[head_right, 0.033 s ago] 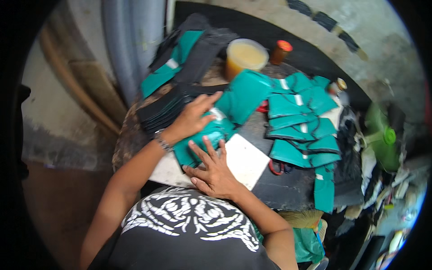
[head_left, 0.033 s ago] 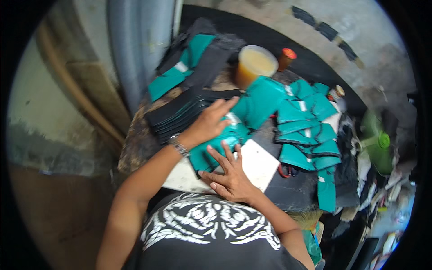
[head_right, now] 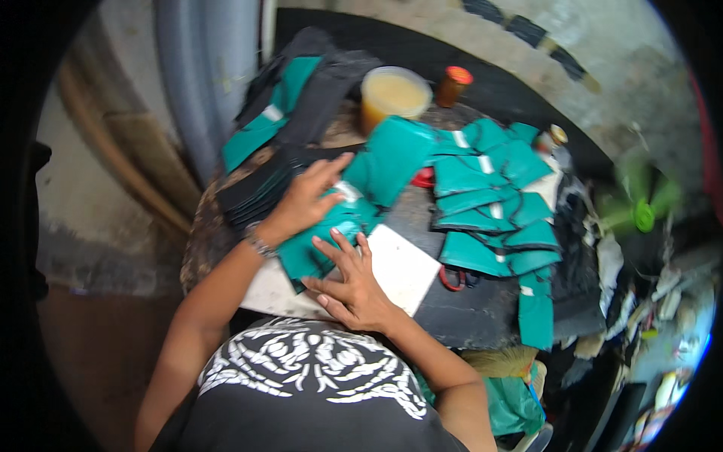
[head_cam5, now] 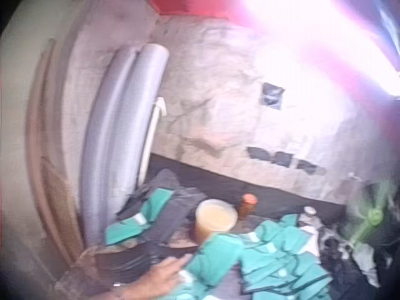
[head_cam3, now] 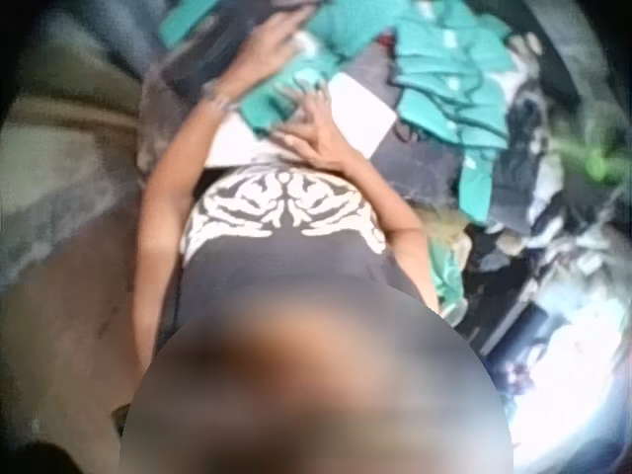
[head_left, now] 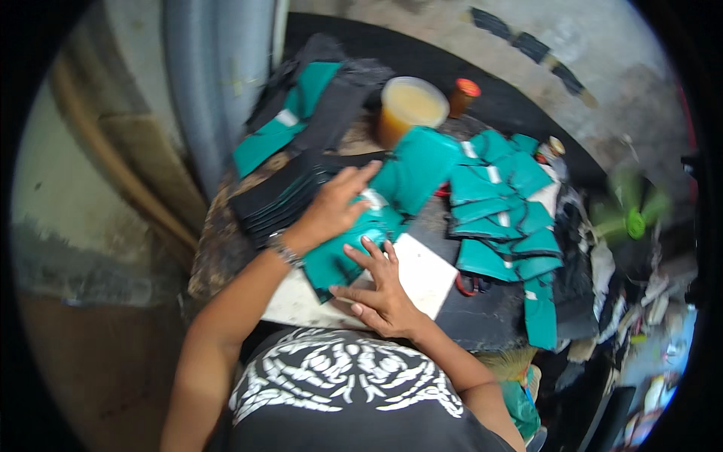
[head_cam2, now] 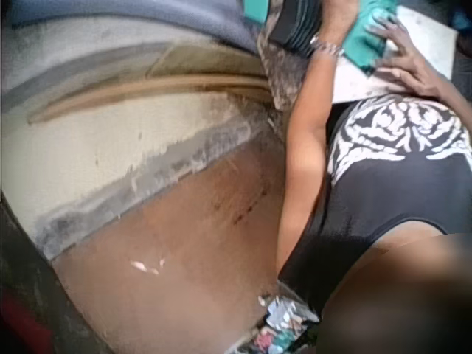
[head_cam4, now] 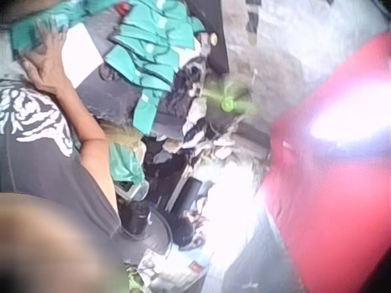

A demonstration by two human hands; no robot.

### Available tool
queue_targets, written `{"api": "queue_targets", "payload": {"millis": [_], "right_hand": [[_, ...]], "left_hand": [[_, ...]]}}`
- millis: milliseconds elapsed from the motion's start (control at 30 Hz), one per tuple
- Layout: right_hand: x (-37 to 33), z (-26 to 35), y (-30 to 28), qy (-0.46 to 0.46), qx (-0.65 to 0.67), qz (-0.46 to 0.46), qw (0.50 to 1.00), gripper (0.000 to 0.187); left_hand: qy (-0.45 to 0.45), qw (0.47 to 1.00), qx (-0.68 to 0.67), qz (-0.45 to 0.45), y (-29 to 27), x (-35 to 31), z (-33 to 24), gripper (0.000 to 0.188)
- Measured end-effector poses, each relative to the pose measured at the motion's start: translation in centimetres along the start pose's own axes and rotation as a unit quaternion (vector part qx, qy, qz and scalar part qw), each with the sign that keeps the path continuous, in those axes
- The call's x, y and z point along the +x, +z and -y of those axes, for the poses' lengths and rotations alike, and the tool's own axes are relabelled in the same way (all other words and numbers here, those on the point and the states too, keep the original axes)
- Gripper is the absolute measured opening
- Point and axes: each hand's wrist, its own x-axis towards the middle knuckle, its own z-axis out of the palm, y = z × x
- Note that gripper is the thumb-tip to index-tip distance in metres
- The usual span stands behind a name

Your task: The person repeatedly folds green and black fabric pieces on a work table, aligning edges and stacking them into a neat pile. The person handles the fabric by hand without using tools.

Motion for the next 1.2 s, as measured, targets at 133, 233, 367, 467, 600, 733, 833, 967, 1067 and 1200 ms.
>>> {"api": "queue_targets", "payload": {"millis": [133, 233, 367, 467, 600, 733, 833, 967, 1067, 1200], "right_hand": [[1.0, -1.6, -3.0, 0.111, -0.001, -0.302, 0.947, 0.065], [1.6, -1.3, -4.1, 0.166, 0.232, -0.373, 0.883, 0.099], [1.8, -0.8, -4.9, 0.173, 0.215, -0.431, 0.859, 0.103], [1.2, -2.2, -6.9, 0.217, 0.203, -0.462, 0.836, 0.099], [-0.3, -7.5, -11.7, 0.215, 0.147, -0.535, 0.804, 0.090], [-1.3, -15.9, -18.7, 0.344, 0.037, -0.538, 0.769, 0.096], [-0.8, -20.9, -21.7, 0.307, -0.089, -0.514, 0.796, 0.093], [3.7, -22.0, -23.4, 0.248, -0.394, -0.389, 0.795, 0.064], [10.6, -21.9, -20.8, 0.172, -0.250, -0.327, 0.895, 0.049], [18.8, -21.6, -17.1, 0.306, -0.365, -0.125, 0.870, 0.064]], "left_hand": [[-0.170, 0.968, -0.182, 0.000, -0.7, 1.2, -1.5, 0.056], [-0.154, 0.965, -0.207, 0.049, -0.3, 1.5, -3.5, 0.057], [-0.115, 0.978, -0.137, 0.109, 0.9, 1.8, -6.2, 0.056], [-0.085, 0.980, -0.131, 0.121, 0.9, 2.3, -7.2, 0.053], [-0.058, 0.989, -0.125, 0.053, 1.1, 2.6, -9.3, 0.037], [0.052, 0.869, -0.436, 0.228, 5.0, 2.5, -17.0, 0.023], [0.259, 0.729, -0.577, 0.260, 9.3, 0.6, -26.4, 0.034], [0.306, 0.694, -0.564, 0.327, 12.7, 0.4, -29.3, 0.033], [0.305, 0.697, -0.557, 0.333, 14.0, 0.8, -28.6, 0.033], [0.301, 0.707, -0.544, 0.336, 14.8, 0.8, -27.3, 0.032]]}}
